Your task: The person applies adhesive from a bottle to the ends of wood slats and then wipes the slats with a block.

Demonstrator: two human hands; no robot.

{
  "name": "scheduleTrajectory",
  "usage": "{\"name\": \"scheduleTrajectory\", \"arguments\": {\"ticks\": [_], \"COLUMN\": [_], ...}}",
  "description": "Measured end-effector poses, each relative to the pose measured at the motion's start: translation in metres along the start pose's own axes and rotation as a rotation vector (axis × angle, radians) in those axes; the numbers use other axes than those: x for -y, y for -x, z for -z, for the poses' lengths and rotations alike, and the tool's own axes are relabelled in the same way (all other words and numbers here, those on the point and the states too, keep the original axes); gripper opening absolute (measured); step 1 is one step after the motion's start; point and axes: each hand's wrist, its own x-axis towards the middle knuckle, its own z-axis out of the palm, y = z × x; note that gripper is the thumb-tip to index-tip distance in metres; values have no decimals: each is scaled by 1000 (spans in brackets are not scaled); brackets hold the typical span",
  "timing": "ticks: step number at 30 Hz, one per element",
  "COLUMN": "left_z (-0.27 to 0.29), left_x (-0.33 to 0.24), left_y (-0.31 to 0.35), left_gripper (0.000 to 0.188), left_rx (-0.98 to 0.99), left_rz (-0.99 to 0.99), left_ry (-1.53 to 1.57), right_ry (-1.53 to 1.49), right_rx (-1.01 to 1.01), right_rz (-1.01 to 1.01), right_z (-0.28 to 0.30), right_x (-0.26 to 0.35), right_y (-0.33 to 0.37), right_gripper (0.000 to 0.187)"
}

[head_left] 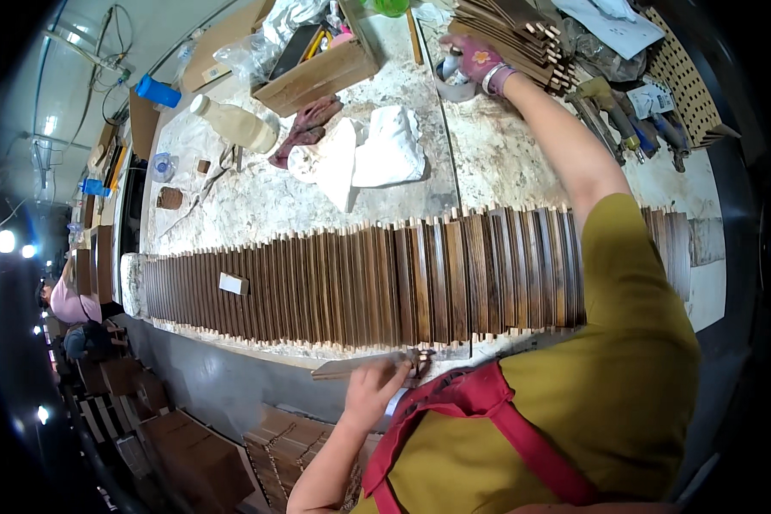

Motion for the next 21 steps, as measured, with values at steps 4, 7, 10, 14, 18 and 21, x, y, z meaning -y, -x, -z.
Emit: {"name": "scheduleTrajectory", "arguments": {"ticks": [4, 7, 10, 14, 18, 21], "left_z": [-6, -7, -9, -10, -10, -10], "left_x": [6, 6, 8, 10, 12, 12], "left_y": [-2, -8, -4, -2, -3, -4], "left_gripper": [51, 48, 50, 50, 51, 52], "left_rx": [-22, -36, -36, -36, -41, -48], "left_rz": [-28, -16, -35, -67, -87, -104], "left_ry": [1, 27, 32, 30, 35, 34], "right_ry": [-374, -736, -588, -397, -336, -322], "right_rx": [-170, 27, 194, 279, 318, 284], "right_rz": [260, 184, 102, 259, 332, 394], "right_z": [44, 69, 93, 84, 90, 84], "right_x": [17, 46, 84, 85, 112, 125], "right_y": [51, 118, 188, 255, 305, 332], "right_gripper": [34, 34, 37, 41, 51, 50]}}
